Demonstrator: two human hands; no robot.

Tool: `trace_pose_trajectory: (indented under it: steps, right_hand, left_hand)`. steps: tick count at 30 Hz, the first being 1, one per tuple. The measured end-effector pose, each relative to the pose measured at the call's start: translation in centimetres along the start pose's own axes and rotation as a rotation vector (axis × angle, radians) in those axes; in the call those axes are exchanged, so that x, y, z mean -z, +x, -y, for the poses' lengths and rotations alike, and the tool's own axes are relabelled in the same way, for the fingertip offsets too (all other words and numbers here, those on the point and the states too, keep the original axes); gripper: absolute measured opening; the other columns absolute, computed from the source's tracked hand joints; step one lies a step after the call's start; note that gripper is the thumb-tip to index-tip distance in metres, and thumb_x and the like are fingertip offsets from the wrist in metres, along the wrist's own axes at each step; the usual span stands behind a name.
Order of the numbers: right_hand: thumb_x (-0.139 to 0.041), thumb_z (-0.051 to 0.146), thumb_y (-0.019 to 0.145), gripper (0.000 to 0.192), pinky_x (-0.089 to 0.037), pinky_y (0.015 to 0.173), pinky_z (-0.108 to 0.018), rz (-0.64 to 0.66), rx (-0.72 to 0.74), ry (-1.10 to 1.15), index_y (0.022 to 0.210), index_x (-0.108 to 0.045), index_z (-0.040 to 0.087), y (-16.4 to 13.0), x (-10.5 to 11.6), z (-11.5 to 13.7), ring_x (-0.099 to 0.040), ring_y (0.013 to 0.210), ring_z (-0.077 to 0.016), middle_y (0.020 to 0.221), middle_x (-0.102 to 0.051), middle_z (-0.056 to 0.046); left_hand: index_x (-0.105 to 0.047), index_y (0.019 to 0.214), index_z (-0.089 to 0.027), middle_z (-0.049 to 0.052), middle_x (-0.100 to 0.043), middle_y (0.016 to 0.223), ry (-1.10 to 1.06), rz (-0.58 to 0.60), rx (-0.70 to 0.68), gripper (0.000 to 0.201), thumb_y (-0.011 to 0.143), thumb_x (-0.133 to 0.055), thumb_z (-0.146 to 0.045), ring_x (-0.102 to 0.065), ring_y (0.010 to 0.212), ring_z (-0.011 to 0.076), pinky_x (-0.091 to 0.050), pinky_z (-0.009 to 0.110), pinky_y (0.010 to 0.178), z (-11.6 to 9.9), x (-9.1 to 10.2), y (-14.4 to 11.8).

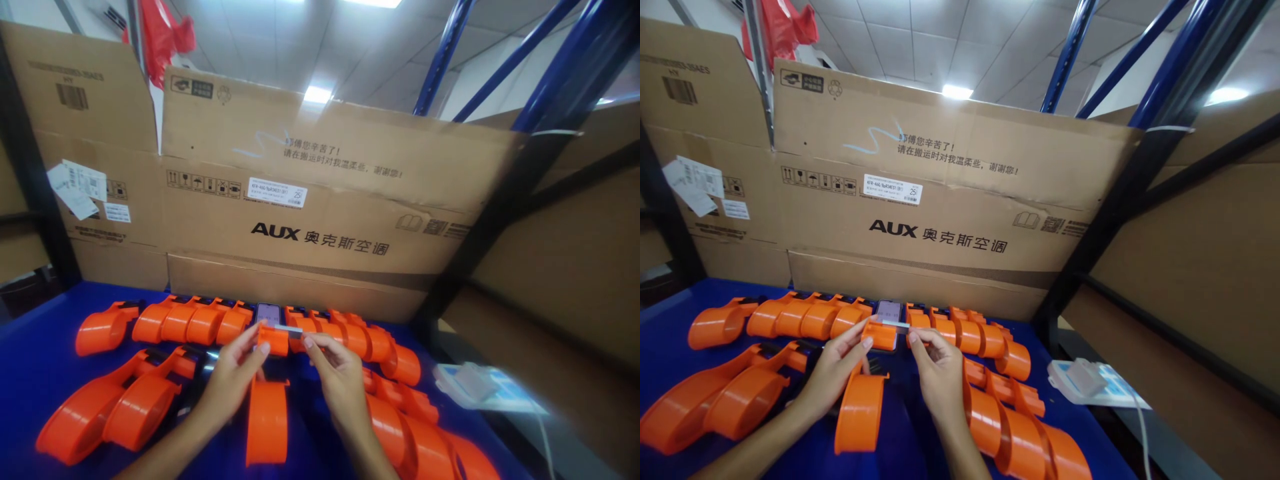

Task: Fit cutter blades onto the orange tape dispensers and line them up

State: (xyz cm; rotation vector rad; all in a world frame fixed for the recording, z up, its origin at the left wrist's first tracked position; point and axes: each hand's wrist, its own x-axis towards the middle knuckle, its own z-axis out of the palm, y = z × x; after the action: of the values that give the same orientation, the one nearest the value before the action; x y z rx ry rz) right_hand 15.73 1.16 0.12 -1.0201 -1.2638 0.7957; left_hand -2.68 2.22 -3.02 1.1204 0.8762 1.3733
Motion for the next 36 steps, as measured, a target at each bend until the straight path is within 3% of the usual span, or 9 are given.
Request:
trace_pose_trajectory:
  steps: [8,12,16,19,23,27,29,33,36]
  right_hand:
    - [-0.074,0.035,0.083,0.015,-0.053,0.080,-0.032,0.122,0.019,0.017,0.083,-0.077,0.021,-0.3,-0.2,-0.3,-0.068,0.083,-0.0202,0.088,-0.075,-0.005]
    - [-0.073,0.034,0.085,0.015,-0.054,0.086,-0.036,0.144,0.018,0.024,0.092,-0.078,0.022,-0.6,-0.3,-0.2,-0.070,0.091,-0.0227,0.095,-0.076,-0.006]
    - [-0.070,0.036,0.087,0.026,-0.052,0.094,-0.043,0.176,0.028,0.005,0.108,-0.076,0.022,-0.6,-0.6,-0.2,-0.069,0.104,-0.0271,0.108,-0.076,-0.009]
    - [-0.065,0.039,0.090,0.031,-0.054,0.092,-0.043,0.165,0.049,-0.047,0.113,-0.073,0.021,-0.5,-0.8,-0.5,-0.069,0.103,-0.0278,0.104,-0.076,-0.010]
    - [-0.058,0.036,0.092,0.032,-0.053,0.088,-0.041,0.132,0.129,-0.343,0.118,-0.069,0.019,-0.9,-0.9,-1.1,-0.068,0.097,-0.0263,0.103,-0.075,-0.010]
    - [-0.068,0.034,0.081,0.062,-0.045,0.096,-0.045,0.303,0.198,-0.785,0.140,-0.051,0.022,-2.2,-1.5,-1.4,-0.059,0.113,-0.0321,0.122,-0.067,-0.013]
    - [-0.070,0.040,0.078,0.071,-0.041,0.097,-0.049,0.393,0.184,-0.947,0.142,-0.047,0.020,-2.9,-1.9,-1.5,-0.055,0.117,-0.0369,0.127,-0.064,-0.016]
    - [-0.066,0.041,0.081,0.064,-0.038,0.091,-0.049,0.497,0.162,-1.047,0.139,-0.049,0.019,-3.4,-2.8,-1.5,-0.055,0.110,-0.0377,0.122,-0.066,-0.017]
    - [-0.064,0.035,0.084,0.049,-0.038,0.088,-0.044,0.482,0.167,-1.001,0.131,-0.055,0.023,-3.3,-3.1,-1.5,-0.056,0.107,-0.0349,0.117,-0.068,-0.014]
  left_hand:
    - [-0.044,0.149,-0.013,-0.002,-0.063,0.063,0.147,0.099,0.026,0.075,0.087,-0.065,-0.050,-0.049,0.056,0.0124,-0.042,0.023,0.056,0.6,0.1,-0.6]
    - [-0.039,0.152,-0.017,0.002,-0.069,0.078,0.099,0.129,0.026,0.077,0.087,-0.067,-0.048,-0.053,0.060,0.0133,-0.046,0.026,0.061,0.6,-0.1,-0.6]
    - [-0.045,0.149,-0.021,0.006,-0.072,0.096,-0.019,0.136,0.022,0.075,0.083,-0.072,-0.043,-0.057,0.062,0.0130,-0.048,0.026,0.062,-0.2,-0.4,-0.5]
    - [-0.049,0.144,-0.017,0.001,-0.069,0.072,-0.042,0.059,0.045,0.071,0.082,-0.073,-0.042,-0.053,0.052,0.0111,-0.043,0.022,0.053,-0.8,0.0,-0.4]
    - [-0.060,0.131,-0.015,-0.005,-0.057,0.051,-0.118,-0.138,0.071,0.058,0.081,-0.071,-0.043,-0.048,0.045,0.0100,-0.039,0.019,0.048,-0.9,1.4,0.4]
    - [-0.066,0.115,-0.017,-0.007,-0.054,0.050,-0.188,-0.220,0.073,0.046,0.078,-0.073,-0.043,-0.045,0.044,0.0089,-0.037,0.019,0.046,-0.7,2.1,0.8]
    - [-0.067,0.112,-0.017,-0.006,-0.055,0.051,-0.181,-0.229,0.068,0.044,0.077,-0.074,-0.043,-0.046,0.045,0.0092,-0.038,0.019,0.047,-0.5,1.9,0.6]
    - [-0.065,0.119,-0.015,-0.004,-0.058,0.053,-0.136,-0.205,0.061,0.051,0.077,-0.074,-0.042,-0.050,0.048,0.0107,-0.042,0.020,0.051,-0.1,1.3,0.3]
    - [-0.064,0.125,-0.014,-0.004,-0.058,0.052,-0.105,-0.182,0.068,0.058,0.076,-0.074,-0.042,-0.049,0.047,0.0110,-0.041,0.021,0.051,0.4,1.2,0.5]
